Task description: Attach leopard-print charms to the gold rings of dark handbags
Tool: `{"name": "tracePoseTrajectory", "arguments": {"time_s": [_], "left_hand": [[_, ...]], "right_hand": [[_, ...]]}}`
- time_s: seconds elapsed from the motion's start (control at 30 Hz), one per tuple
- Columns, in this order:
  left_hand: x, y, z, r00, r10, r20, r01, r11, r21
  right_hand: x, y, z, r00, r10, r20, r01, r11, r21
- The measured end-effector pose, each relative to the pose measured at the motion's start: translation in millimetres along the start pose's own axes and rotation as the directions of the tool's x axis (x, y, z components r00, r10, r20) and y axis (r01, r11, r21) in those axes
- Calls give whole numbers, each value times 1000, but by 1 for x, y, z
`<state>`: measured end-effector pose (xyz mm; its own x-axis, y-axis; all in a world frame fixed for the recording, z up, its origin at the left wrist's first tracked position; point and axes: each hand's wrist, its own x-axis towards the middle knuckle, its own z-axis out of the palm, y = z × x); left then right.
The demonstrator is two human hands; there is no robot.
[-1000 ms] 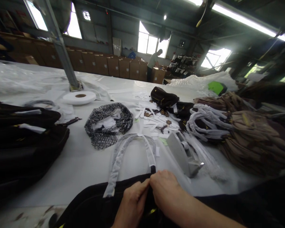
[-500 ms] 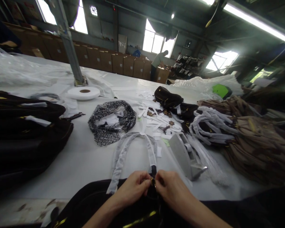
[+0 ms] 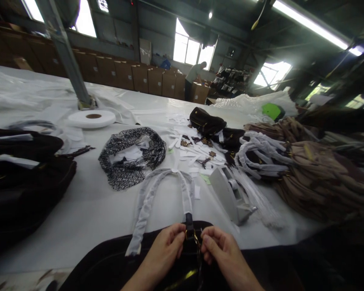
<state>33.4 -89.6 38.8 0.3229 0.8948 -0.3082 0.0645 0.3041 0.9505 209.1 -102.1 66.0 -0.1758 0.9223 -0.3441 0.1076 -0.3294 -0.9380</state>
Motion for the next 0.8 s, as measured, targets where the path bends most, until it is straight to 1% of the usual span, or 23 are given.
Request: {"name": "tracePoseTrajectory", "arguments": {"time_s": [0.07, 0.13, 0.2, 0.27, 0.33, 0.37, 0.43, 0.53, 0.7, 0.8], "left_hand": [[-3, 3, 0, 996, 88, -20, -86, 992, 97], [-7, 11, -1, 988, 157, -6, -153, 972, 178], [-10, 23, -4, 980, 184, 72, -196, 956, 219], [-11, 36, -7, 962, 196, 188, -241, 936, 258], [-11, 44, -10, 939, 192, 286, -278, 913, 297], [-10, 47, -11, 931, 188, 312, -289, 904, 316], [-9, 46, -11, 931, 181, 317, -295, 885, 361], [-8, 40, -11, 936, 177, 304, -293, 870, 396], [-9, 33, -9, 939, 179, 295, -290, 872, 394], [-9, 34, -9, 939, 177, 295, -288, 875, 389]], "right_hand": [[-5, -1, -1, 1000, -18, 9, 18, 999, -45], [-9, -2, -2, 999, -55, 1, 54, 991, -120], [-13, -3, -3, 994, -111, -17, 105, 972, -211], [-17, -4, -5, 985, -168, -35, 148, 932, -331], [-19, -5, -7, 974, -225, -33, 183, 863, -470], [-21, -5, -8, 967, -252, -24, 202, 824, -530], [-23, -6, -9, 953, -302, 0, 240, 758, -606], [-27, -6, -6, 937, -348, 35, 282, 691, -666], [-29, -3, 3, 936, -345, 64, 257, 553, -793], [-28, 1, 6, 922, -379, 77, 265, 473, -840]]}}
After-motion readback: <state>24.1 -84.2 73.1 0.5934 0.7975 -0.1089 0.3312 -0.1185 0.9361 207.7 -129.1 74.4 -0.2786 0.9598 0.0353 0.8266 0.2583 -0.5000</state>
